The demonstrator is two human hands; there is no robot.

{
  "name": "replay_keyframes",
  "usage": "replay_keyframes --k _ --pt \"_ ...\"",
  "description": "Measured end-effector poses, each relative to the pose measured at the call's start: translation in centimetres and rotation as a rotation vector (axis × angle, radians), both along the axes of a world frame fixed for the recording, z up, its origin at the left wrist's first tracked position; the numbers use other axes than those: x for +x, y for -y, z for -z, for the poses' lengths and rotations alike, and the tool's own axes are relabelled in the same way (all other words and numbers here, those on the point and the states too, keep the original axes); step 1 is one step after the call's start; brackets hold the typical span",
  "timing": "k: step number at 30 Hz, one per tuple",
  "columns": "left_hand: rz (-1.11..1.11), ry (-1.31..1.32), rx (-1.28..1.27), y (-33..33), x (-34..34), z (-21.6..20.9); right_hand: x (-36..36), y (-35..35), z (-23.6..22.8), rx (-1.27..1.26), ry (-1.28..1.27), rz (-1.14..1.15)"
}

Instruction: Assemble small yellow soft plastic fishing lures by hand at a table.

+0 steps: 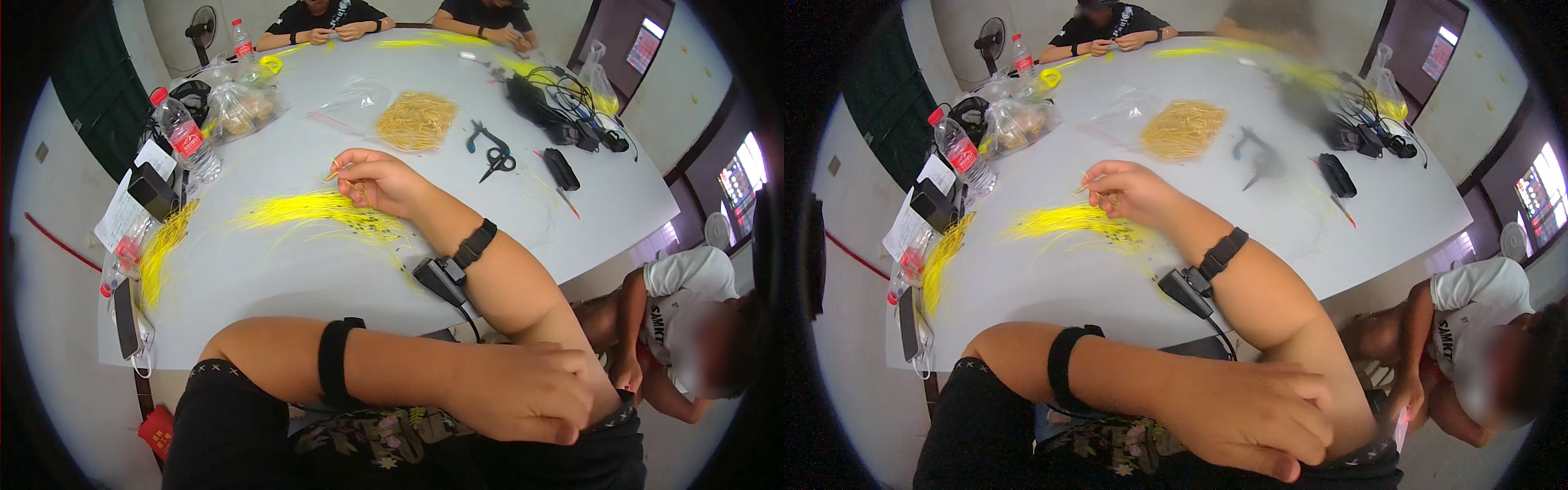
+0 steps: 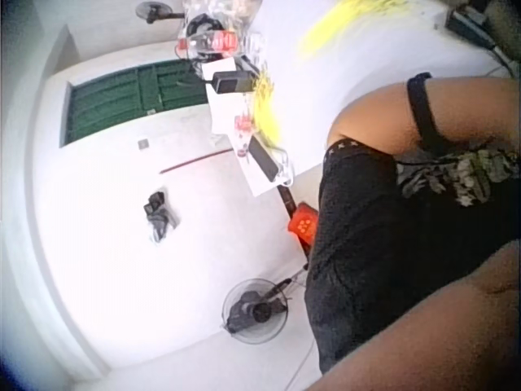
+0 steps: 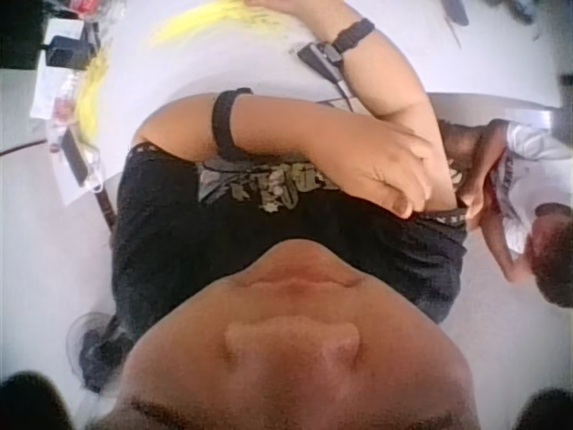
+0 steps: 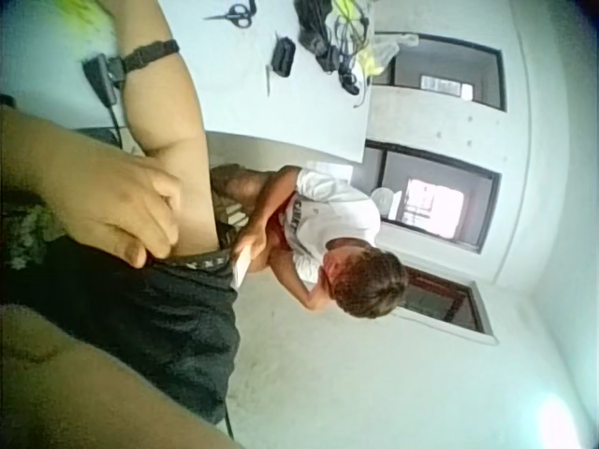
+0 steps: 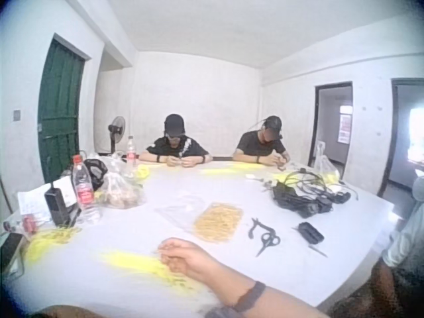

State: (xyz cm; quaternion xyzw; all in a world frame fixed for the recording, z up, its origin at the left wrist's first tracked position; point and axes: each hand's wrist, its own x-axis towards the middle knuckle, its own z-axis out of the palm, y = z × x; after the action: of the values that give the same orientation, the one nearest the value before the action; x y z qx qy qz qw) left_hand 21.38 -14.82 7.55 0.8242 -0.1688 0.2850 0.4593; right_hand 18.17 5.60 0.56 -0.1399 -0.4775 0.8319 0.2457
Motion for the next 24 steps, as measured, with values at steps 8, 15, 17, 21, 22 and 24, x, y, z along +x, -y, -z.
replay_keyframes --k 8,15,17,21,22,24 --pt "-0.018 0.095 -0.124 1.5 4.2 -1.2 0.1 0.0 0.0 0.001 0.018 -0.023" --pt "0.092 0.12 -0.132 0.7 2.4 0.1 0.3 -0.1 0.0 -0.016 -0.019 -0.011" --pt "0.13 0.041 -0.156 1.1 0.6 0.3 0.0 0.0 0.0 -0.001 -0.016 -0.027" --pt "0.152 -0.091 -0.203 1.3 -0.8 0.5 0.1 -0.2 0.0 0.0 -0.021 -0.024" --pt "0.145 -0.032 -0.194 1.4 -0.6 0.3 0.1 -0.3 0.1 0.0 -0.024 -0.023" --pt "0.14 0.028 -0.184 1.6 0.3 -0.2 0.1 -0.3 0.3 -0.001 -0.011 -0.04"
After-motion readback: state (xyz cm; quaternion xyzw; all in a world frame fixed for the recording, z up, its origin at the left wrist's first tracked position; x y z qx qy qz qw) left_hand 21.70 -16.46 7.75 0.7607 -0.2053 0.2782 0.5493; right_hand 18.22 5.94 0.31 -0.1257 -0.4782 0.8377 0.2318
